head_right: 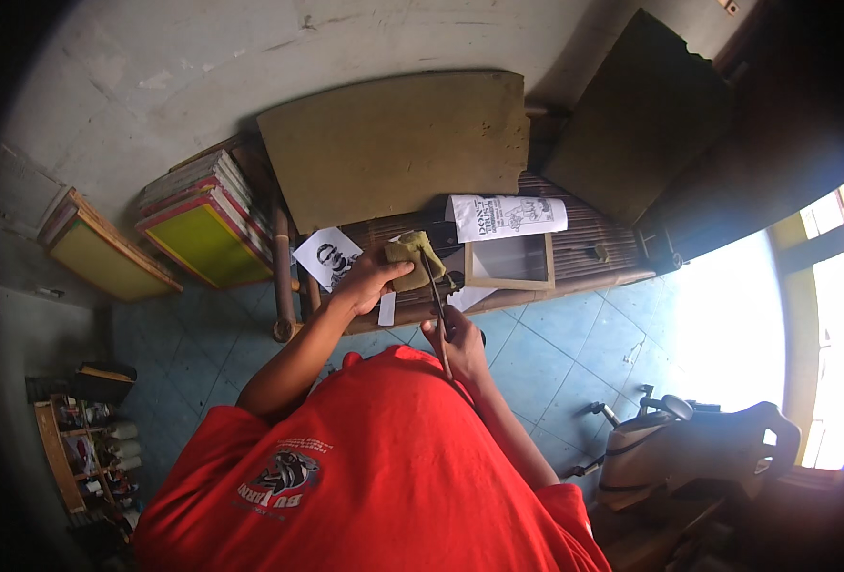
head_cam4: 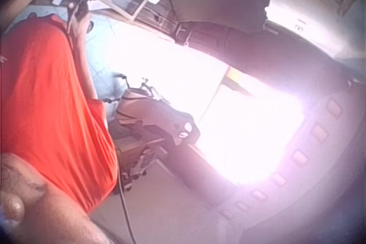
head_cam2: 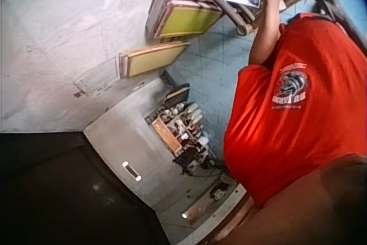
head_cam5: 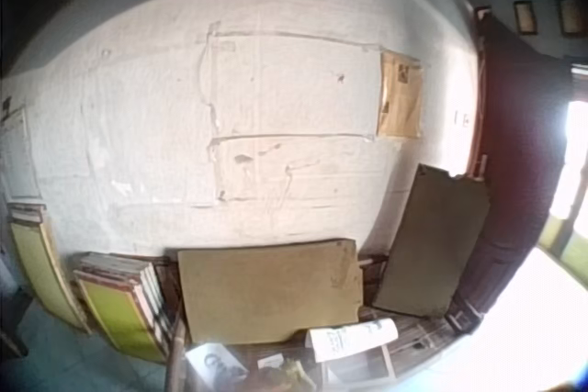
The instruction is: The person walks into a room and approaches a bamboo table. They pick up a piece of green fabric and a pair of scissors. The person then uses the scissors to cut the fabric into smaller pieces while standing at the table.
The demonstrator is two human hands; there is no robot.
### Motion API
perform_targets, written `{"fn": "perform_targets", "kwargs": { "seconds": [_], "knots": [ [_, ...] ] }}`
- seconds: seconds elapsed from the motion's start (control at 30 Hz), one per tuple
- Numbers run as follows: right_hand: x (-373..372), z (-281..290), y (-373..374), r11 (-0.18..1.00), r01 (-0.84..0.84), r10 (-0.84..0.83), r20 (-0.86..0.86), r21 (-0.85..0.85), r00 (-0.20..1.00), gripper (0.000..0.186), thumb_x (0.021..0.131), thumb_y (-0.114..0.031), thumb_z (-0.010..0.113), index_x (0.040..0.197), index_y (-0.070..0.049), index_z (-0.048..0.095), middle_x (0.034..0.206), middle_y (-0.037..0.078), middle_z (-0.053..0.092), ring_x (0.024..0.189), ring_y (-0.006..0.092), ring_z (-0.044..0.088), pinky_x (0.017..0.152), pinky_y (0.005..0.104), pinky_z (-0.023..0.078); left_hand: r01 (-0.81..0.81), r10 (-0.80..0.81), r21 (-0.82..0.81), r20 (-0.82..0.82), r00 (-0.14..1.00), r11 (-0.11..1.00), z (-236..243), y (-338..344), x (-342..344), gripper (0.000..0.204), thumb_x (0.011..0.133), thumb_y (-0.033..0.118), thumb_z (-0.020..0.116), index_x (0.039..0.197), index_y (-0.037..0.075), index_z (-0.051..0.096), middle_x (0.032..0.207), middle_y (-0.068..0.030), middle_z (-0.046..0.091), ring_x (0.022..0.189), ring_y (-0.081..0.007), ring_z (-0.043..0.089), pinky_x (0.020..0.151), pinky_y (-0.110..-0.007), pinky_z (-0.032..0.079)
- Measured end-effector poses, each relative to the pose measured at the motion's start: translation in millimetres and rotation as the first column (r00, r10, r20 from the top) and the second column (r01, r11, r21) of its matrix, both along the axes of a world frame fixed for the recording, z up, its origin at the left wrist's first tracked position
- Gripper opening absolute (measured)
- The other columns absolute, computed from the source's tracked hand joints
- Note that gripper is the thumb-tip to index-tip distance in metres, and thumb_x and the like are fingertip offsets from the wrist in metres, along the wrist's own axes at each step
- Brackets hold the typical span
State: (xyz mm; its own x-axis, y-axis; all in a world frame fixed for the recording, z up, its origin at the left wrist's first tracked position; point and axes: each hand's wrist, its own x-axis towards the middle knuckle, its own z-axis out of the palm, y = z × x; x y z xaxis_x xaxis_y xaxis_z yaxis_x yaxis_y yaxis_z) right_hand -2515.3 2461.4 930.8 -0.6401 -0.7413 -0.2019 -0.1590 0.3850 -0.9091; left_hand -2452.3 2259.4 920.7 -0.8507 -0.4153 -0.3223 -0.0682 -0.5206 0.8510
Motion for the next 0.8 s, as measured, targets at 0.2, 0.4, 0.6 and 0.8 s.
{"fn": "perform_targets", "kwargs": {
  "seconds": [0.2, 0.4, 0.6, 0.8],
  "knots": [
    [-4, -1, 5, 0.993, -0.068, 0.062, 0.058, 0.101, 0.996, 0.059, 0.082, -0.053, 0.059, 0.112, -0.003, 0.057, 0.078, 0.015, 0.062, 0.078, 0.0253, 0.061, 0.073, 0.0359, 0.046, -0.104, 0.104, 0.014, 0.019, 0.994, 0.994, 4, 8, 4, 0.034, 0.078, 0.014, 0.071, 0.107, 0.006, 0.055, 0.096, -0.004, 0.061, 0.083, -0.0105, 0.06, 0.063, -0.024, 0.05],
    [-2, -4, 7, 0.998, -0.062, 0.06, 0.089, 0.029, 0.994, 0.06, 0.083, -0.056, 0.055, 0.11, -0.002, 0.055, 0.076, 0.015, 0.06, 0.076, 0.0267, 0.059, 0.072, 0.0377, 0.045, -0.097, 0.089, -0.143, -0.059, 0.994, 0.985, 1, 17, 4, 0.042, 0.076, 0.003, 0.07, 0.114, 0.003, 0.052, 0.104, -0.0039, 0.058, 0.096, -0.0132, 0.055, 0.083, -0.027, 0.046],
    [-4, -7, 7, 0.998, -0.042, 0.039, 0.063, 0.052, 0.997, 0.063, 0.082, -0.059, 0.056, 0.109, -0.002, 0.056, 0.072, 0.01, 0.056, 0.07, 0.0212, 0.055, 0.066, 0.034, 0.042, -0.003, -0.014, -0.357, -0.045, 0.999, 0.934, 8, 20, 7, 0.04, 0.076, 0.005, 0.071, 0.111, 0.0, 0.054, 0.102, -0.0069, 0.061, 0.092, -0.0141, 0.058, 0.081, -0.028, 0.048],
    [1, -7, 10, 0.997, 0.012, -0.015, -0.043, -0.071, 0.999, 0.061, 0.081, -0.06, 0.057, 0.094, -0.001, 0.059, 0.061, 0.002, 0.049, 0.058, 0.0108, 0.046, 0.052, 0.0278, 0.037, 0.059, -0.075, -0.2, -0.074, 0.994, 0.978, 5, 17, 4, 0.039, 0.078, 0.011, 0.07, 0.113, 0.002, 0.054, 0.105, -0.0059, 0.06, 0.094, -0.014, 0.057, 0.082, -0.029, 0.048]
  ]
}}
